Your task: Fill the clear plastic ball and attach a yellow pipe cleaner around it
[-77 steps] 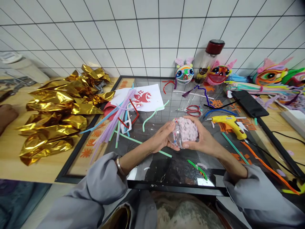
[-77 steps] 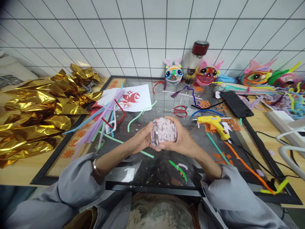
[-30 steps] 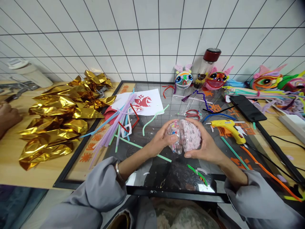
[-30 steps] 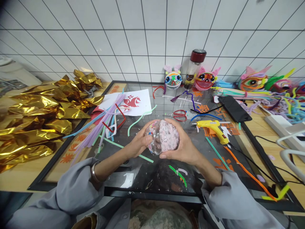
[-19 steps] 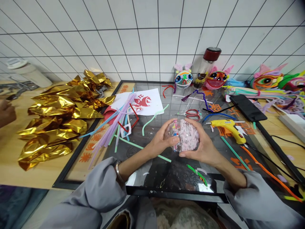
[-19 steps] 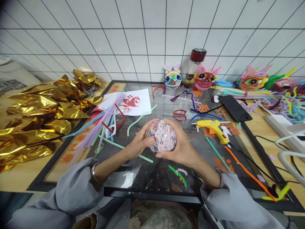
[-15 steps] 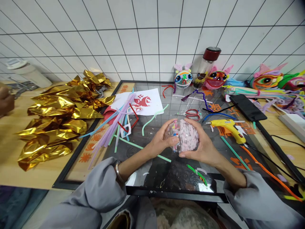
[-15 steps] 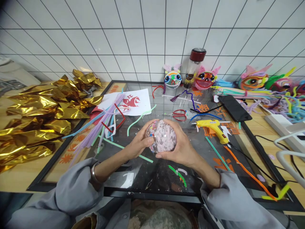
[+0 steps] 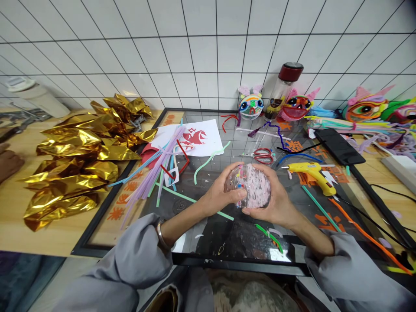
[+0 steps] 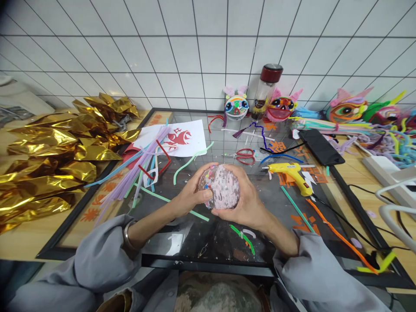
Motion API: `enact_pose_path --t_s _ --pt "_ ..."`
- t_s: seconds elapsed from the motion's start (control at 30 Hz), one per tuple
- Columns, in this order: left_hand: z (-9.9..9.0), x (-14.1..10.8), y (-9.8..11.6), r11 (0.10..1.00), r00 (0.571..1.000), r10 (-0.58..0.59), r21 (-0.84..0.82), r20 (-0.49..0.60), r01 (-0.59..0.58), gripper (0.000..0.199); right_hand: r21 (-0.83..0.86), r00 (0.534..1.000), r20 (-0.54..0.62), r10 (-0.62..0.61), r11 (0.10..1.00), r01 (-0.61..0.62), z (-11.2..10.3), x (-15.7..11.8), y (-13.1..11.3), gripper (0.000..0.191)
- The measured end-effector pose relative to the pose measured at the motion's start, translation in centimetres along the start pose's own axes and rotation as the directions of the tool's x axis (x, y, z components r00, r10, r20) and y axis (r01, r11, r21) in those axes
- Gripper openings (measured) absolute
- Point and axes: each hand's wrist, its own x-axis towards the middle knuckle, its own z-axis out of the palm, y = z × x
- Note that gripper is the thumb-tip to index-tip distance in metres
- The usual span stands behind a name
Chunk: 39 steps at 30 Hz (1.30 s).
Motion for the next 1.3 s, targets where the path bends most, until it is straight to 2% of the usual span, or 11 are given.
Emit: enact_pose_path --t_s 0.23,0.33,0.4,0.5,0.57,0.63,0.73,0.87,0.93,1.07,1.3 --pt "-0.3 0.2 0.1 0.999 0.998 0.039 0.012 0.055 -0.04 0.089 -0.013 0.986 0.094 -0.14 0.99 0.142 -0.6 -0.1 1.3 0.111" --pt "-0.3 0.1 0.1 0.995 0.996 0.068 0.075 0.051 -0.071 0.092 0.053 0.981 0.192 -0.036 0.998 0.026 -1.2 -0.3 1.0 0.11" --pt "-0.2 0.0 0.1 0.968 0.987 0.154 0.195 0.045 -0.16 0.09 0.136 0.973 0.226 0.047 0.988 -0.079 -1.4 -0.5 0.7 0.099" --pt "-0.2 -0.1 0.2 0.854 0.939 0.335 0.397 0.078 -0.338 0.084 0.229 0.964 0.231 0.131 0.956 -0.184 -1.4 -0.6 0.1 0.088" --pt "-0.3 -0.2 0.1 0.804 0.918 0.385 0.453 0.098 -0.386 0.086 0.255 0.958 0.23 0.17 0.94 -0.228 -1.3 -0.5 -0.2 0.088" --pt "-0.4 -0.4 -0.1 0.823 0.932 0.349 0.443 0.097 -0.355 0.098 0.255 0.956 0.219 0.195 0.934 -0.249 -1.2 -0.4 -0.3 0.087" --pt "-0.6 -0.6 -0.1 0.911 0.973 0.21 0.342 0.096 -0.23 0.116 0.211 0.967 0.182 0.181 0.953 -0.218 -1.1 -0.4 -0.2 0.084" --pt "-0.4 -0.8 0.3 0.976 0.996 0.031 0.212 0.085 -0.048 0.105 0.107 0.988 0.142 0.062 0.991 -0.078 -1.1 -0.3 0.3 0.083" --pt "-0.2 -0.7 0.5 0.99 0.997 -0.013 0.142 0.081 0.002 0.101 0.068 0.992 0.125 0.01 0.997 -0.018 -1.2 -0.2 0.5 0.083" --pt "0.1 -0.4 0.5 0.995 1.0 0.015 0.099 0.022 -0.017 0.096 0.057 0.993 0.118 -0.016 0.998 0.009 -1.2 0.0 0.6 0.084" --pt "0.2 -0.5 0.5 0.944 0.994 0.095 0.321 -0.055 -0.073 0.094 0.098 0.991 0.126 0.053 0.993 -0.066 -1.3 -0.2 0.7 0.083"
